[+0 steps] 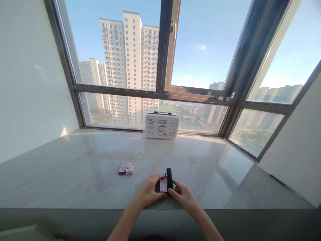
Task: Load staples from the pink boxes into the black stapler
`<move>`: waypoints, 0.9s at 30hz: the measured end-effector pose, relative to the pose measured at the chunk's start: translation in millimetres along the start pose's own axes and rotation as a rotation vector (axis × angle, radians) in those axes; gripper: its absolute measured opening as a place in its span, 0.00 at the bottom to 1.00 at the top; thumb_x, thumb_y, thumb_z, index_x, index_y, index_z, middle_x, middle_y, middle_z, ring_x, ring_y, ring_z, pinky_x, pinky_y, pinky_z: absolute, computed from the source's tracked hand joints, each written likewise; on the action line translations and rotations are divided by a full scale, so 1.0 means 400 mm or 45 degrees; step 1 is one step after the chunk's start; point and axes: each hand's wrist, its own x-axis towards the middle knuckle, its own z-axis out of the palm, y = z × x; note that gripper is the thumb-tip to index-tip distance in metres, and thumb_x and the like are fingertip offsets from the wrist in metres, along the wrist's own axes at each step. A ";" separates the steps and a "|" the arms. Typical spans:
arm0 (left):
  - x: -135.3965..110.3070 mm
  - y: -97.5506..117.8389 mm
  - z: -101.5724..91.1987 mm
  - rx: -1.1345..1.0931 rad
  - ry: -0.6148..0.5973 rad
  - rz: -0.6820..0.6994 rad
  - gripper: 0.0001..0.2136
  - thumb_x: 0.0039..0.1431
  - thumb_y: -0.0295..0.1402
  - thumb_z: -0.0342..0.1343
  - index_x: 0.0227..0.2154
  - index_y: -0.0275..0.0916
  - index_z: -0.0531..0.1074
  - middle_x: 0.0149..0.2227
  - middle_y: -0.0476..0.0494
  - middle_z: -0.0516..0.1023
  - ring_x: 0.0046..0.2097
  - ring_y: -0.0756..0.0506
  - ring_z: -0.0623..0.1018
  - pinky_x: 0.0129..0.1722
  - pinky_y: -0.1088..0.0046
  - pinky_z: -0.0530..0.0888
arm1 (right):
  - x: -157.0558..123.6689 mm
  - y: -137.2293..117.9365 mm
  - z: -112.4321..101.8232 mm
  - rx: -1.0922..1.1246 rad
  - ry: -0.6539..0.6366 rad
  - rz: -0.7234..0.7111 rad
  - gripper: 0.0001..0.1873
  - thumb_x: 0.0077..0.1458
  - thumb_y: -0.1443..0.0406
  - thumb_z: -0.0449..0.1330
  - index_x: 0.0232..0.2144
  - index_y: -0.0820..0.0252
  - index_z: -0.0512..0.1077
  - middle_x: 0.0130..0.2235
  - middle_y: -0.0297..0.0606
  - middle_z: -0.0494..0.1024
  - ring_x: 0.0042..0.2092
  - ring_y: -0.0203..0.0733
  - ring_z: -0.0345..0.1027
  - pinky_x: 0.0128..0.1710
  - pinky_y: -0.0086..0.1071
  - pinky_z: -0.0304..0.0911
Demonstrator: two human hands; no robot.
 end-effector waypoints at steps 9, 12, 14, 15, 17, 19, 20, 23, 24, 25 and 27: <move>0.002 -0.020 -0.015 0.153 0.189 0.140 0.33 0.56 0.44 0.61 0.64 0.49 0.58 0.61 0.43 0.68 0.60 0.39 0.67 0.60 0.59 0.65 | 0.001 0.013 0.003 -0.062 0.081 -0.009 0.39 0.57 0.45 0.60 0.63 0.62 0.64 0.24 0.29 0.69 0.28 0.37 0.63 0.27 0.28 0.55; 0.010 -0.093 -0.119 0.242 0.567 0.052 0.21 0.67 0.37 0.46 0.62 0.47 0.61 0.58 0.43 0.70 0.56 0.41 0.71 0.59 0.59 0.66 | -0.012 0.003 0.010 -0.164 0.170 -0.041 0.38 0.58 0.45 0.59 0.63 0.61 0.63 0.26 0.30 0.70 0.29 0.38 0.64 0.30 0.29 0.56; 0.005 -0.174 -0.205 0.359 0.719 -0.109 0.20 0.65 0.33 0.43 0.59 0.45 0.65 0.57 0.41 0.71 0.55 0.40 0.71 0.58 0.56 0.66 | -0.021 -0.007 0.012 -0.212 0.192 -0.054 0.38 0.58 0.45 0.58 0.63 0.60 0.63 0.26 0.30 0.71 0.29 0.38 0.64 0.30 0.30 0.56; -0.004 -0.218 -0.245 0.437 0.703 -0.215 0.21 0.63 0.32 0.44 0.58 0.44 0.66 0.57 0.41 0.71 0.55 0.39 0.71 0.59 0.55 0.65 | -0.024 -0.011 0.012 -0.227 0.201 -0.055 0.38 0.58 0.45 0.59 0.63 0.60 0.63 0.26 0.30 0.71 0.29 0.38 0.64 0.30 0.30 0.55; -0.035 -0.299 -0.309 0.521 0.581 -0.340 0.20 0.58 0.34 0.51 0.54 0.46 0.70 0.59 0.43 0.69 0.57 0.37 0.69 0.60 0.52 0.62 | -0.026 -0.018 0.011 -0.242 0.214 -0.051 0.38 0.57 0.45 0.59 0.62 0.60 0.64 0.26 0.30 0.70 0.29 0.38 0.64 0.30 0.30 0.56; -0.078 -0.356 -0.346 0.527 0.474 -0.366 0.19 0.53 0.37 0.55 0.49 0.47 0.74 0.59 0.45 0.70 0.58 0.36 0.69 0.60 0.53 0.64 | -0.025 -0.019 0.009 -0.240 0.207 -0.045 0.38 0.57 0.45 0.60 0.62 0.60 0.64 0.25 0.29 0.70 0.29 0.38 0.64 0.31 0.30 0.56; -0.101 -0.372 -0.354 0.533 0.430 -0.353 0.18 0.53 0.39 0.56 0.47 0.47 0.74 0.59 0.46 0.70 0.59 0.36 0.68 0.60 0.54 0.64 | -0.024 -0.018 0.008 -0.233 0.199 -0.043 0.38 0.57 0.45 0.60 0.62 0.61 0.64 0.25 0.29 0.70 0.29 0.38 0.64 0.31 0.30 0.56; -0.163 -0.370 -0.347 0.595 0.435 -0.293 0.14 0.54 0.47 0.57 0.39 0.44 0.74 0.58 0.45 0.71 0.58 0.37 0.69 0.59 0.57 0.65 | -0.018 -0.010 0.007 -0.214 0.179 -0.044 0.37 0.57 0.45 0.60 0.61 0.61 0.65 0.25 0.29 0.70 0.28 0.37 0.63 0.30 0.30 0.55; -0.180 -0.355 -0.337 0.627 0.477 -0.284 0.15 0.54 0.49 0.58 0.35 0.44 0.73 0.56 0.44 0.73 0.56 0.37 0.70 0.56 0.59 0.67 | -0.016 -0.007 0.007 -0.208 0.176 -0.046 0.37 0.57 0.45 0.60 0.61 0.60 0.65 0.25 0.29 0.69 0.28 0.37 0.62 0.29 0.30 0.55; -0.193 -0.335 -0.325 0.665 0.520 -0.289 0.16 0.53 0.52 0.58 0.33 0.43 0.72 0.52 0.43 0.75 0.53 0.37 0.72 0.54 0.60 0.69 | -0.015 -0.003 0.008 -0.201 0.175 -0.046 0.36 0.57 0.45 0.60 0.60 0.60 0.66 0.25 0.29 0.69 0.28 0.37 0.62 0.29 0.30 0.54; -0.212 -0.286 -0.295 0.736 0.584 -0.332 0.19 0.53 0.56 0.58 0.30 0.44 0.70 0.42 0.43 0.76 0.46 0.38 0.74 0.47 0.63 0.71 | -0.013 0.003 0.011 -0.186 0.169 -0.045 0.36 0.56 0.45 0.61 0.59 0.60 0.67 0.24 0.28 0.68 0.27 0.36 0.61 0.28 0.30 0.54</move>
